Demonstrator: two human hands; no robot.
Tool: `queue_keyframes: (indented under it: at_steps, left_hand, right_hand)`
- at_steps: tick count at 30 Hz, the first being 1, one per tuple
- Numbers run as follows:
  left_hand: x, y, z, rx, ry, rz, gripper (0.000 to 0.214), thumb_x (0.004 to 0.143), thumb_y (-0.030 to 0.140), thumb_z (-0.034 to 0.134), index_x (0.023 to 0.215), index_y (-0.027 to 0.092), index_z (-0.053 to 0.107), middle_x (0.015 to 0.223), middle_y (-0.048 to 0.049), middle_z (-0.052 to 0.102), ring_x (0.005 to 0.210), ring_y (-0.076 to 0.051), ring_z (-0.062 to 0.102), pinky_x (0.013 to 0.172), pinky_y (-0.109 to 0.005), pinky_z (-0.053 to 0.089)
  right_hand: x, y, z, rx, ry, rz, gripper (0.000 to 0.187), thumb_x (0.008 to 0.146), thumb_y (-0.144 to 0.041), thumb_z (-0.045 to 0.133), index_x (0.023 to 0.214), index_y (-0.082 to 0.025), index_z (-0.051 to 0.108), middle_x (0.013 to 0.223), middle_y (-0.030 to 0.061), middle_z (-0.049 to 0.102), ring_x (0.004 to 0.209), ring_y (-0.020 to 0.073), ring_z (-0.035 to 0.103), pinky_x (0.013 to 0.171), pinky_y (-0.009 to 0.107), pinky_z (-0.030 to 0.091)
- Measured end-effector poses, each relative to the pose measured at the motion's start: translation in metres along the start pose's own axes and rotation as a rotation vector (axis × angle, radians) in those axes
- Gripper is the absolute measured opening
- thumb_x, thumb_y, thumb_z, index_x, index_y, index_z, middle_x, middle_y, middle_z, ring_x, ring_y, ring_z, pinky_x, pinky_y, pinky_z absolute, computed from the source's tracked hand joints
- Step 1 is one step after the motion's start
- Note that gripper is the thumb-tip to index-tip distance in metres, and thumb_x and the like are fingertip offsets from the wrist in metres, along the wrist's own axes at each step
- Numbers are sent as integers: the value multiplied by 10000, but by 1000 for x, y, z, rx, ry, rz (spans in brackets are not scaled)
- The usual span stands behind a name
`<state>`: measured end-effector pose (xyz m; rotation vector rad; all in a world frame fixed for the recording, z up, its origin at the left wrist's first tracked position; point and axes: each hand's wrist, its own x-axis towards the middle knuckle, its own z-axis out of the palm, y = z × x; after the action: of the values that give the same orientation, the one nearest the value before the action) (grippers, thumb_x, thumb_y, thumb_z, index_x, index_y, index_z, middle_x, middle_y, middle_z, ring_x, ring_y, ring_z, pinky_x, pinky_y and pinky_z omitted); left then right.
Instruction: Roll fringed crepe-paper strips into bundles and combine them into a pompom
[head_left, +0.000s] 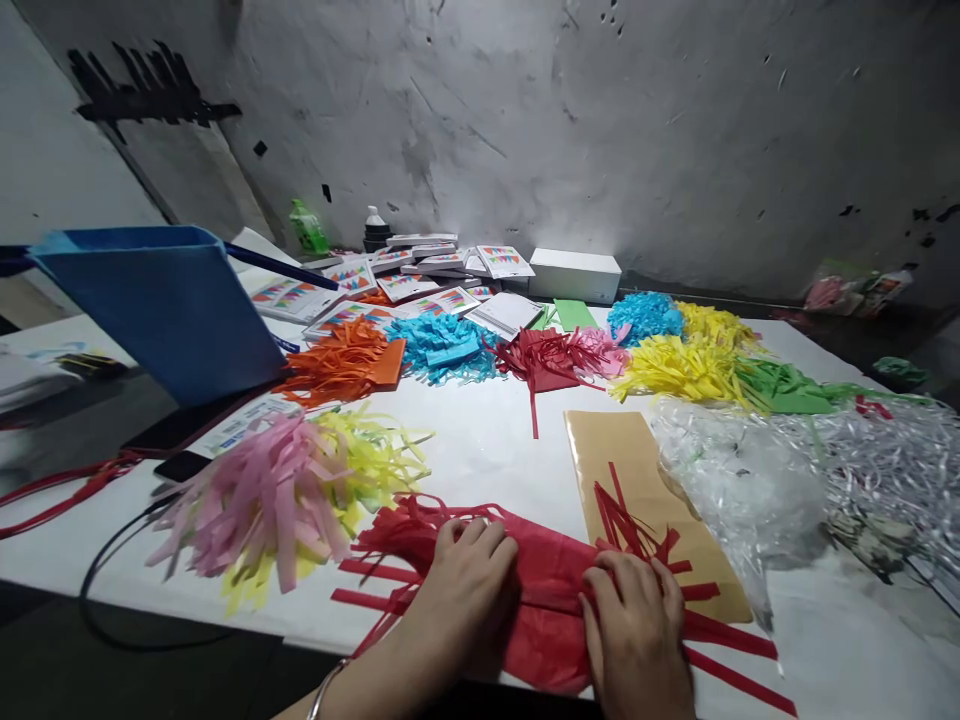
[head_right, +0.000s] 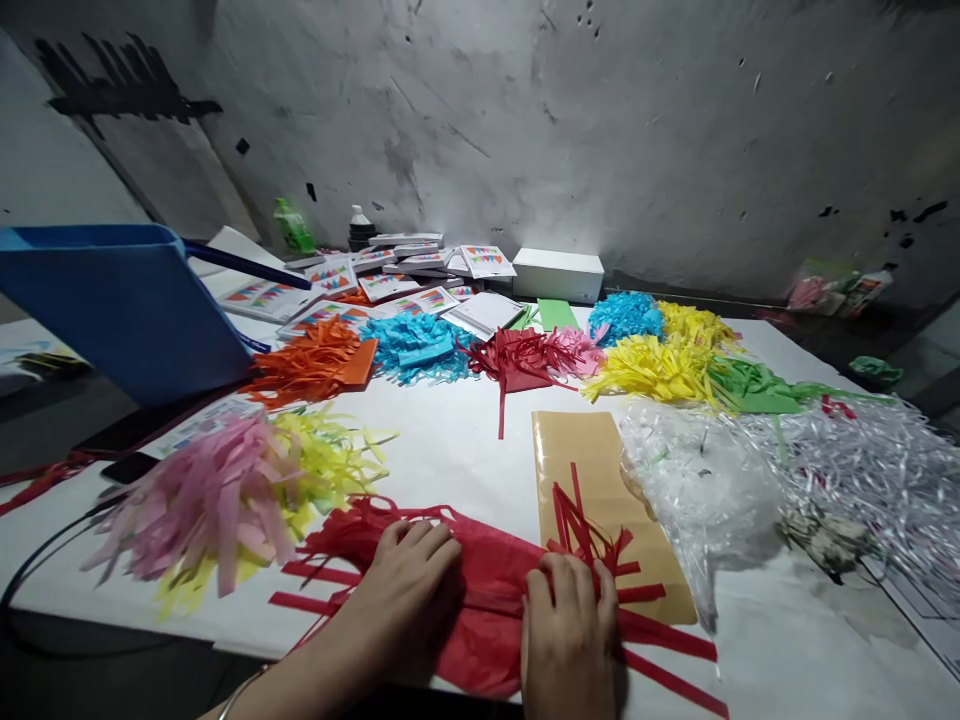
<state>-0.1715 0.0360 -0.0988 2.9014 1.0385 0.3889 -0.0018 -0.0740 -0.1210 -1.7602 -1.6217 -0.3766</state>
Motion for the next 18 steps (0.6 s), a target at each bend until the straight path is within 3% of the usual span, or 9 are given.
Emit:
queue_keyframes:
  at_steps: [2,5,8,13,16,18]
  left_hand:
    - [0,-5,2,-42,37,91,84,868,193,704,821,213,637,886,-18,672,874,-228,544,881,-416,327]
    - [-2,-13,3,-112,95,225,152,844,245,771,783,224,633,876,9,661,892,-212,539,971,-436,288]
    - [-3,-17,3,-129,124,322,155,869,289,761,784,242,641,864,29,660,907,-206,542,1042,-468,229]
    - [-1,-15,3,-100,181,399,166,902,238,715,763,222,624,806,40,649,869,-183,560,1102,-469,205]
    - [-1,-12,2,-140,191,376,125,904,221,688,797,216,623,861,30,673,859,-175,576,1080,-436,262]
    - [-2,-13,2,-149,188,373,105,915,217,674,824,219,622,881,26,680,871,-176,584,1069,-429,272]
  right_hand:
    - [4,-4,2,52,5,-140,237,975,-151,431,920,-218,652,910,60,666,911,243,586,999,475,329]
    - [9,-8,3,112,-26,-269,348,1020,-153,355,815,-211,630,708,5,600,719,184,517,929,404,339]
    - [12,-11,1,132,-50,-254,371,1033,-181,363,754,-206,604,684,-3,590,696,175,502,931,400,326]
    - [16,-21,4,105,-45,-252,273,1028,-231,419,925,-202,670,768,14,633,745,188,539,931,410,331]
    - [16,-25,10,117,-14,-261,338,1013,-124,379,815,-185,647,732,22,594,699,172,506,815,351,377]
    - [14,-23,10,143,-2,-243,287,992,-98,432,816,-174,646,742,27,586,699,166,500,715,308,373]
